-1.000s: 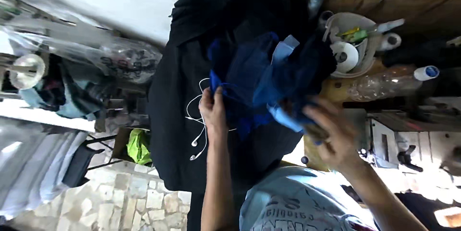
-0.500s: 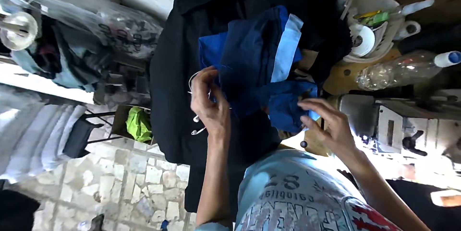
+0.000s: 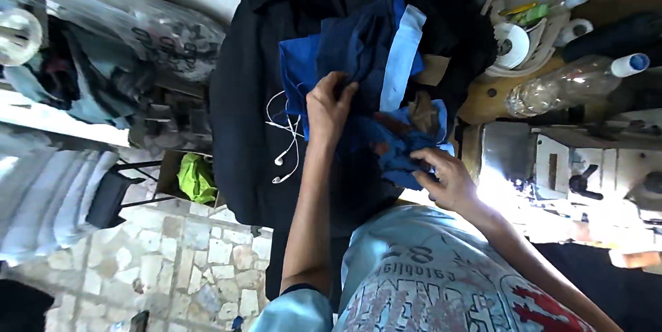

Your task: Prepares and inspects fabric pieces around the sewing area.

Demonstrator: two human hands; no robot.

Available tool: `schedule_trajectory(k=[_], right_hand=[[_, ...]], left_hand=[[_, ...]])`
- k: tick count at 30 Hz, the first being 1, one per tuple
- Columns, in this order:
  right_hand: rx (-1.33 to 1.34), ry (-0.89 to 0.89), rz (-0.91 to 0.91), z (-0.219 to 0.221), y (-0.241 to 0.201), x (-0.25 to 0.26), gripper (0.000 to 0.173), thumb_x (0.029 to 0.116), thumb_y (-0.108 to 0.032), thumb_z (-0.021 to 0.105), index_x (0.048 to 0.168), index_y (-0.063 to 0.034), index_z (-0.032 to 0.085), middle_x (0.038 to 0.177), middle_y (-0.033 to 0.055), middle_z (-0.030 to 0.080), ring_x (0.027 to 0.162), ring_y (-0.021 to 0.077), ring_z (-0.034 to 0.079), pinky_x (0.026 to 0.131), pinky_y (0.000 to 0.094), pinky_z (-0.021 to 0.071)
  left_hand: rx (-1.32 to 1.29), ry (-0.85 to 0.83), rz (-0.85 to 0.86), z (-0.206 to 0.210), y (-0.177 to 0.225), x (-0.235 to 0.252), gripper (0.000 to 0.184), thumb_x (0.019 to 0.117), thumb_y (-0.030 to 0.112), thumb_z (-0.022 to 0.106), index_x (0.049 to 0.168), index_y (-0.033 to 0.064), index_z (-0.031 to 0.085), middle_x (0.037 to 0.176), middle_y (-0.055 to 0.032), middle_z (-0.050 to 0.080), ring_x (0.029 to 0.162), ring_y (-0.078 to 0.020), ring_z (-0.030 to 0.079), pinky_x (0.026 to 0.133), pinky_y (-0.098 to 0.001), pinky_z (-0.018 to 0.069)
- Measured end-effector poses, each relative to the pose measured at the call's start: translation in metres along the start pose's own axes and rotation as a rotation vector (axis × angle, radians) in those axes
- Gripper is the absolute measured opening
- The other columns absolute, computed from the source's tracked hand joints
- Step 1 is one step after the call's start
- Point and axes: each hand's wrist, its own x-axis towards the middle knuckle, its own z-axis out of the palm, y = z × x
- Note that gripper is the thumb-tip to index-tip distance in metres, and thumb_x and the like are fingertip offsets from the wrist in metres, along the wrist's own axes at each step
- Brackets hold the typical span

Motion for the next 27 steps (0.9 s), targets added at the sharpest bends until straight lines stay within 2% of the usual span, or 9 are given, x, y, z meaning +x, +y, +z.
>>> schedule_trajectory(k=[2, 5, 9, 11, 13, 15, 18, 21, 27], right_hand=[[0.067, 0.059, 0.079, -0.002, 0.008, -0.007, 0.026, 0.0964, -0.014, 0.059, 0.116, -0.0006, 0.069, 0.105, 0.0121, 0.071, 0.095, 0.0143, 0.068, 0.086, 0.0309, 0.0572], [0.079, 0.212, 0.107, -0.001, 0.009, -0.009, 0.043, 0.0972, -0.029, 0.067, 0.126, 0.0021, 0.062, 0.117, 0.0169, 0.064, 0.097, 0.0154, 0.066, 0.082, 0.0295, 0.0580], [-0.266, 0.041, 0.077, 0.010, -0.011, 0.013, 0.089, 0.0793, -0.044, 0.084, 0.152, -0.0083, 0.048, 0.154, 0.0250, 0.041, 0.135, 0.0437, 0.048, 0.100, 0.0606, 0.0487], [-0.366, 0.009, 0.045, 0.019, -0.010, 0.026, 0.076, 0.0729, -0.018, 0.089, 0.141, -0.0077, 0.059, 0.141, 0.0250, 0.053, 0.129, 0.0488, 0.050, 0.095, 0.0633, 0.0495], [-0.141, 0.048, 0.107, 0.004, -0.010, 0.038, 0.051, 0.0767, 0.002, 0.080, 0.126, 0.0019, 0.066, 0.125, 0.0238, 0.063, 0.118, 0.0399, 0.061, 0.094, 0.0570, 0.0531], [0.304, 0.077, 0.342, -0.025, -0.010, 0.040, 0.045, 0.0903, -0.003, 0.068, 0.135, -0.0026, 0.060, 0.123, 0.0120, 0.068, 0.108, 0.0190, 0.067, 0.091, 0.0391, 0.0580], [0.791, 0.215, 0.604, -0.070, -0.025, 0.037, 0.020, 0.0953, -0.014, 0.061, 0.114, -0.0164, 0.065, 0.092, -0.0024, 0.070, 0.071, 0.0060, 0.066, 0.060, 0.0224, 0.0574], [0.900, 0.371, 0.563, -0.095, -0.025, 0.029, 0.009, 0.0922, -0.014, 0.057, 0.098, -0.0167, 0.063, 0.079, -0.0031, 0.070, 0.067, 0.0056, 0.066, 0.059, 0.0215, 0.0577], [0.898, 0.505, 0.448, -0.108, -0.038, 0.001, 0.020, 0.0931, -0.009, 0.049, 0.092, -0.0217, 0.064, 0.080, -0.0076, 0.071, 0.069, 0.0019, 0.068, 0.062, 0.0203, 0.0596]], left_hand=[[-0.284, 0.022, -0.090, -0.012, -0.014, -0.001, 0.023, 0.1023, 0.021, 0.061, 0.113, 0.0024, 0.070, 0.098, -0.0055, 0.072, 0.089, -0.0097, 0.067, 0.084, -0.0323, 0.0556], [-0.620, 0.185, -0.212, -0.023, -0.019, -0.009, 0.016, 0.1065, 0.018, 0.052, 0.108, 0.0068, 0.064, 0.089, 0.0032, 0.066, 0.081, -0.0052, 0.065, 0.078, -0.0283, 0.0569], [-0.650, 0.317, -0.198, -0.020, -0.022, -0.017, 0.014, 0.1083, 0.018, 0.049, 0.102, 0.0097, 0.058, 0.083, 0.0053, 0.062, 0.077, -0.0041, 0.064, 0.075, -0.0259, 0.0562], [-0.626, 0.309, -0.172, -0.017, -0.020, -0.020, 0.011, 0.1072, 0.016, 0.051, 0.105, 0.0079, 0.058, 0.086, 0.0038, 0.063, 0.080, -0.0051, 0.065, 0.076, -0.0265, 0.0565], [-0.540, 0.333, -0.124, -0.019, -0.022, -0.023, 0.018, 0.1046, 0.015, 0.056, 0.118, 0.0030, 0.058, 0.100, -0.0008, 0.066, 0.089, -0.0072, 0.066, 0.080, -0.0276, 0.0574], [-0.399, 0.383, -0.053, -0.026, -0.030, -0.033, 0.034, 0.1024, 0.014, 0.058, 0.132, -0.0017, 0.053, 0.118, -0.0083, 0.063, 0.101, -0.0116, 0.065, 0.087, -0.0295, 0.0568], [-0.206, 0.434, -0.011, -0.035, -0.020, -0.059, 0.042, 0.1034, 0.020, 0.058, 0.139, -0.0005, 0.049, 0.129, -0.0106, 0.059, 0.108, -0.0123, 0.062, 0.089, -0.0268, 0.0544], [-0.170, 0.345, 0.090, -0.020, 0.003, -0.091, 0.032, 0.1063, 0.019, 0.053, 0.134, 0.0018, 0.054, 0.127, -0.0073, 0.061, 0.103, -0.0094, 0.064, 0.084, -0.0257, 0.0551], [-0.082, 0.139, 0.348, 0.041, 0.023, -0.126, 0.017, 0.0990, 0.004, 0.059, 0.111, -0.0055, 0.067, 0.110, -0.0179, 0.068, 0.099, -0.0222, 0.067, 0.088, -0.0349, 0.0573]])
